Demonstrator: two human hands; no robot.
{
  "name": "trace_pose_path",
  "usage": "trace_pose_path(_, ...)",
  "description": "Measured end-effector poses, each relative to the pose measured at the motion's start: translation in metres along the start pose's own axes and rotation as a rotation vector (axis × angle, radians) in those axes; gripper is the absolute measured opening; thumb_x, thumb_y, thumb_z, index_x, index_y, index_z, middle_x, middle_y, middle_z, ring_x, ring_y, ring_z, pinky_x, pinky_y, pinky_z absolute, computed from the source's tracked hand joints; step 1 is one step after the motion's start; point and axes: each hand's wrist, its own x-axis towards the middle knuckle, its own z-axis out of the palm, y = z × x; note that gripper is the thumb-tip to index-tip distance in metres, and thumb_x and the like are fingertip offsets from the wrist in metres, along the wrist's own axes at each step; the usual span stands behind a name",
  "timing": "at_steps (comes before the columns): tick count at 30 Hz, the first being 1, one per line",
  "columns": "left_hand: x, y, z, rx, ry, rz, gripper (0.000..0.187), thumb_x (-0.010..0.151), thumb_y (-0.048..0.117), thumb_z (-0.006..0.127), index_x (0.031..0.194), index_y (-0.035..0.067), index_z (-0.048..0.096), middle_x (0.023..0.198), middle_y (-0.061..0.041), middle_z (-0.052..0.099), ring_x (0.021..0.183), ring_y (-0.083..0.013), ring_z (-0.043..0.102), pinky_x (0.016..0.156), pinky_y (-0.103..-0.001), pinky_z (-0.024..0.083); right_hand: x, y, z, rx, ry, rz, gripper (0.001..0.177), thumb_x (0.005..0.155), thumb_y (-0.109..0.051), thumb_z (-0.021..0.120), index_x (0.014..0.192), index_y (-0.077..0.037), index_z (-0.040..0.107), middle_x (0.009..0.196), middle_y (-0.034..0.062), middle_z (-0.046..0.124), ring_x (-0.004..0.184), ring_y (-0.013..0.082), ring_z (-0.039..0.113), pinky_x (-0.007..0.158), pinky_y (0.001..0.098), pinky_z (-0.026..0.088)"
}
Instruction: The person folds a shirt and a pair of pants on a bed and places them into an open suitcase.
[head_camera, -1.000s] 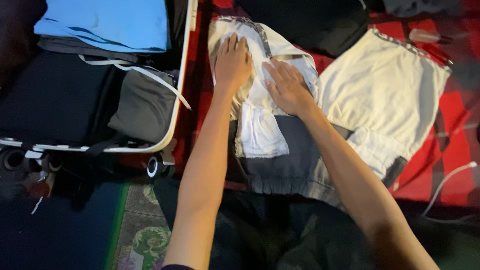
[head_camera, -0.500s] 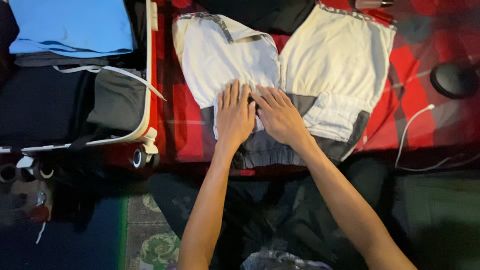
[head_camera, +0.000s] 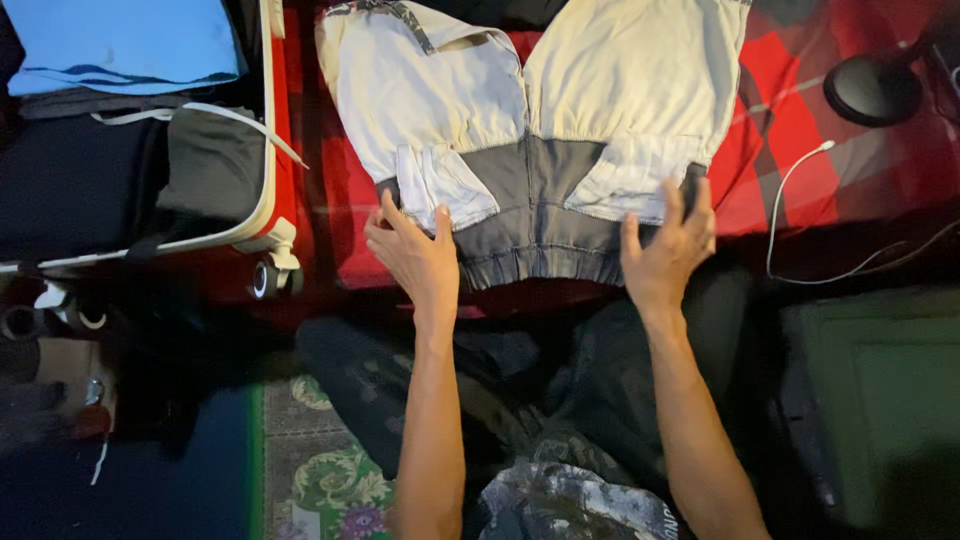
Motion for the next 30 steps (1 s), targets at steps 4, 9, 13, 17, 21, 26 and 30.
trace_pose_path(4,-0.002,0.007,-0.014,0.110,-0.130,-0.169,0.080,0.082,0.038,0.083,0.141,0.000,0.044,0.121,-0.027,0.055,0.113,-0.0461,0.054,0.093,-0.055,0.043,-0.007,0.003,-0.001,0.098,-0.057,0.365,0.088,0.091,-0.029,0.080,0.160,-0.006,0.030,0.147,0.0258,0.047,0.133,0.0471,0.044,0.110,0.0613,0.030)
trace_pose_path(9,0.010,-0.016,-0.004,-0.129,-0.116,-0.116,0.063,0.089,0.024,0.078,0.141,0.003,0.049,0.125,-0.023,0.063,0.117,-0.0437,0.060,0.095,-0.051,0.047,-0.001,0.022,0.012,0.474,0.011,0.215,0.069,0.100,-0.015,0.069,0.158,0.000,0.033,0.148,0.0287,0.054,0.136,0.0436,0.055,0.114,0.0481,0.040)
trace_pose_path(13,0.003,-0.029,0.004,-0.315,-0.033,0.006,0.057,0.091,0.014,0.075,0.142,0.003,0.051,0.131,-0.023,0.062,0.122,-0.0428,0.059,0.102,-0.049,0.047,-0.006,0.040,0.011,0.536,0.042,0.096,0.051,0.108,-0.003,0.058,0.156,0.001,0.041,0.153,0.0286,0.057,0.146,0.0359,0.054,0.121,0.0405,0.040)
trace_pose_path(17,-0.015,-0.019,-0.022,-0.083,0.066,0.134,0.060,0.084,0.010,0.078,0.138,0.003,0.053,0.124,-0.024,0.061,0.117,-0.0431,0.059,0.098,-0.050,0.046,-0.023,0.038,-0.004,0.609,-0.028,0.232,0.055,0.103,-0.006,0.061,0.154,0.000,0.041,0.139,0.0232,0.062,0.129,0.0340,0.061,0.112,0.0387,0.045)
trace_pose_path(21,-0.030,0.021,-0.025,0.048,0.223,0.373,0.056,0.074,0.009,0.077,0.127,0.002,0.058,0.124,-0.025,0.061,0.109,-0.0421,0.059,0.088,-0.051,0.045,-0.017,0.042,-0.017,0.435,0.012,0.160,0.057,0.100,-0.003,0.065,0.153,-0.001,0.045,0.118,0.0181,0.064,0.107,0.0304,0.062,0.098,0.0392,0.049)
trace_pose_path(26,-0.088,0.091,0.023,-0.239,-0.280,0.515,0.032,0.087,0.021,0.075,0.116,0.009,0.069,0.108,-0.012,0.066,0.103,-0.0350,0.063,0.088,-0.048,0.051,0.049,0.086,0.008,0.326,0.101,-0.076,0.050,0.099,-0.002,0.070,0.146,-0.002,0.053,0.114,0.0162,0.062,0.098,0.0261,0.064,0.086,0.0390,0.054)
trace_pose_path(30,-0.129,0.137,0.063,-0.145,-0.516,0.538,0.070,0.073,0.033,0.080,0.132,0.003,0.056,0.112,-0.020,0.059,0.101,-0.0388,0.060,0.081,-0.050,0.049,0.122,0.125,0.048,0.498,-0.061,0.070,0.050,0.098,-0.006,0.066,0.145,-0.001,0.051,0.118,0.0129,0.068,0.097,0.0209,0.070,0.084,0.0341,0.055)
